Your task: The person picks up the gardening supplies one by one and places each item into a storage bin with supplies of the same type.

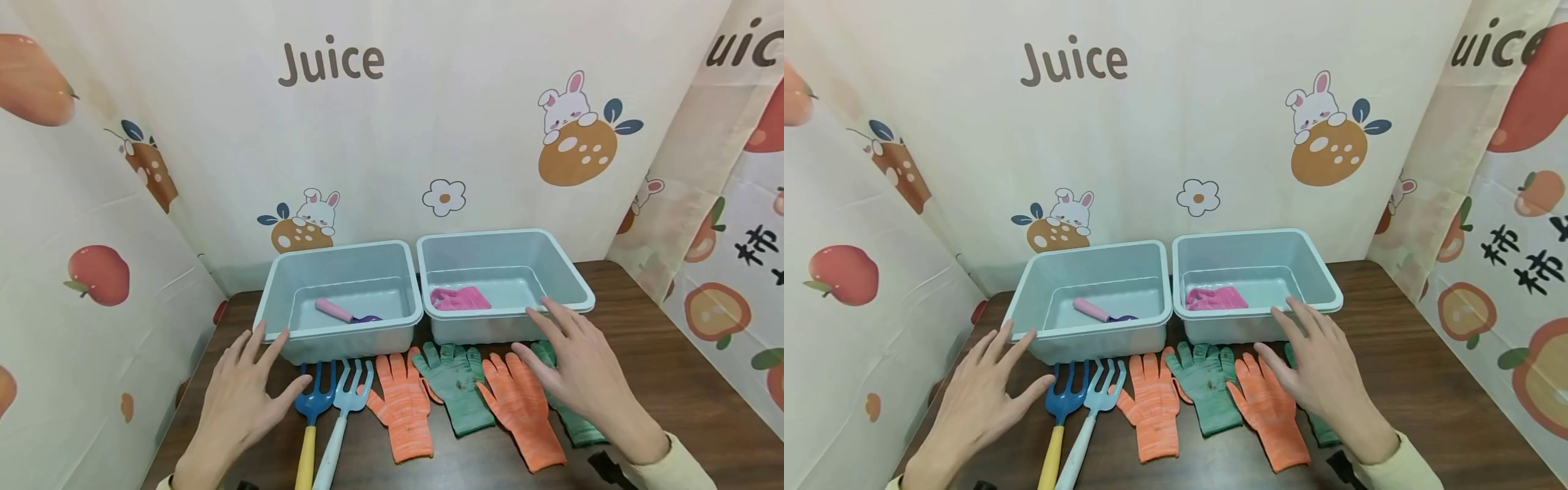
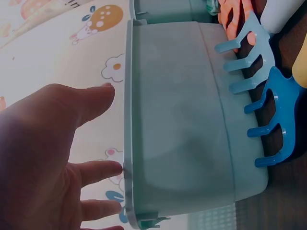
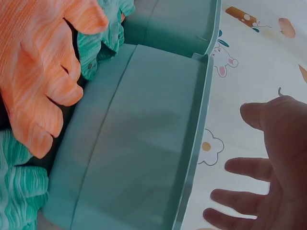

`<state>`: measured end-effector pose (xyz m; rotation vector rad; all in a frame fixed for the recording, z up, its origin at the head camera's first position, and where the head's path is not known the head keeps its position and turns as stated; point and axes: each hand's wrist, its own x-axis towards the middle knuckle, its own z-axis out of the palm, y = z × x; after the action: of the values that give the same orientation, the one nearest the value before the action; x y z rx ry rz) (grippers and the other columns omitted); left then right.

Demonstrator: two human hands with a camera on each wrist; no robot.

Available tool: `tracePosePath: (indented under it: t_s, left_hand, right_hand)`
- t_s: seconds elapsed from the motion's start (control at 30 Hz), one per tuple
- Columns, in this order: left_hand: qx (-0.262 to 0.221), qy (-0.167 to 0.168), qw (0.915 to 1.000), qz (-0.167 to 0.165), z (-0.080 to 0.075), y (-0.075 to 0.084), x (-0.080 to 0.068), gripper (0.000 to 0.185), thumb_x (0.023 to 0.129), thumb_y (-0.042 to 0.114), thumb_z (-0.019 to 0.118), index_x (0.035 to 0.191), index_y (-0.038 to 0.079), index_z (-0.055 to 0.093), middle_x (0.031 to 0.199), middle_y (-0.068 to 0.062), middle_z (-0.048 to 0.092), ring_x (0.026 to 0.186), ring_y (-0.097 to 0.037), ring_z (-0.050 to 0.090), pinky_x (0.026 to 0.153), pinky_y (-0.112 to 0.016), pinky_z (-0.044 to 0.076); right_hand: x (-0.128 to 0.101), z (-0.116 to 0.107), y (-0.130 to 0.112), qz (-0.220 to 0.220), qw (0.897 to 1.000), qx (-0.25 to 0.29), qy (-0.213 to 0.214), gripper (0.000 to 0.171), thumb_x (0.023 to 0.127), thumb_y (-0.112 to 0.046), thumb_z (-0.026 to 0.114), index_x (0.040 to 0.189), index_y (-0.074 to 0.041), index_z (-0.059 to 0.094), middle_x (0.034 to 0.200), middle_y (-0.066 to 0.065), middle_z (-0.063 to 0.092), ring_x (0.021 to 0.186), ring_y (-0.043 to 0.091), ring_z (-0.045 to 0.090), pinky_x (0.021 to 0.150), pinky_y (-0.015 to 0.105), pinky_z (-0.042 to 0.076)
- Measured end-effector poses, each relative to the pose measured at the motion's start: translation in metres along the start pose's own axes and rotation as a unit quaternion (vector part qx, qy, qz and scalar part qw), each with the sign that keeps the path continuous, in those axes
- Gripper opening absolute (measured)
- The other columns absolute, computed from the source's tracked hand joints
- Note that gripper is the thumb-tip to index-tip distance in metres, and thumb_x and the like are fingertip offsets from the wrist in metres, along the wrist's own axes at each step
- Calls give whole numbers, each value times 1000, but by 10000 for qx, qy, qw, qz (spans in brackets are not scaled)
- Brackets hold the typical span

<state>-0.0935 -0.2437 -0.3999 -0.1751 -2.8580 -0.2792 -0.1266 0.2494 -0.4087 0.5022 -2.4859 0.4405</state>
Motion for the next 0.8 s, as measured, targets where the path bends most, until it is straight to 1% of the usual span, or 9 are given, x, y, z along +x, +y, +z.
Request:
tracePosePath:
  t_s: [0.1,0.2,0.37,0.6,0.8]
  left_hand:
    - [-41,183,9998,71,2,0,-1,82,90,66,73,155,19,57,165,-27,41,149,-52,37,111,-79,35]
    - [-71,402,9990,156,4,1,-1,80,88,61,78,153,18,60,163,-27,44,147,-52,39,109,-79,37]
    - [-90,634,9977,224,6,2,-1,76,86,55,81,150,17,63,161,-27,48,143,-49,44,103,-78,43]
    - [-262,982,9944,295,9,2,-4,67,87,43,84,145,16,66,157,-25,52,139,-50,49,101,-75,46]
    - [-331,1242,9908,427,11,1,-7,64,85,37,86,142,15,68,153,-24,56,133,-49,53,98,-72,48]
  right_hand:
    - [1,2,-2,-188,9993,121,309,60,82,-29,89,134,-5,72,145,22,64,124,44,63,94,67,50]
    - [1,5,-4,-220,9986,208,423,59,80,-25,89,133,-5,72,144,20,65,123,43,64,91,66,52]
    - [1,9,-7,-199,9981,339,478,58,79,-21,89,132,-5,72,142,19,67,123,42,64,91,65,52]
    - [0,13,-12,-170,9971,509,531,56,78,-17,89,131,-4,73,140,18,68,122,41,64,92,63,52]
    - [0,14,-18,-157,9964,649,531,57,78,-14,90,132,-7,73,141,15,67,123,37,63,93,56,52]
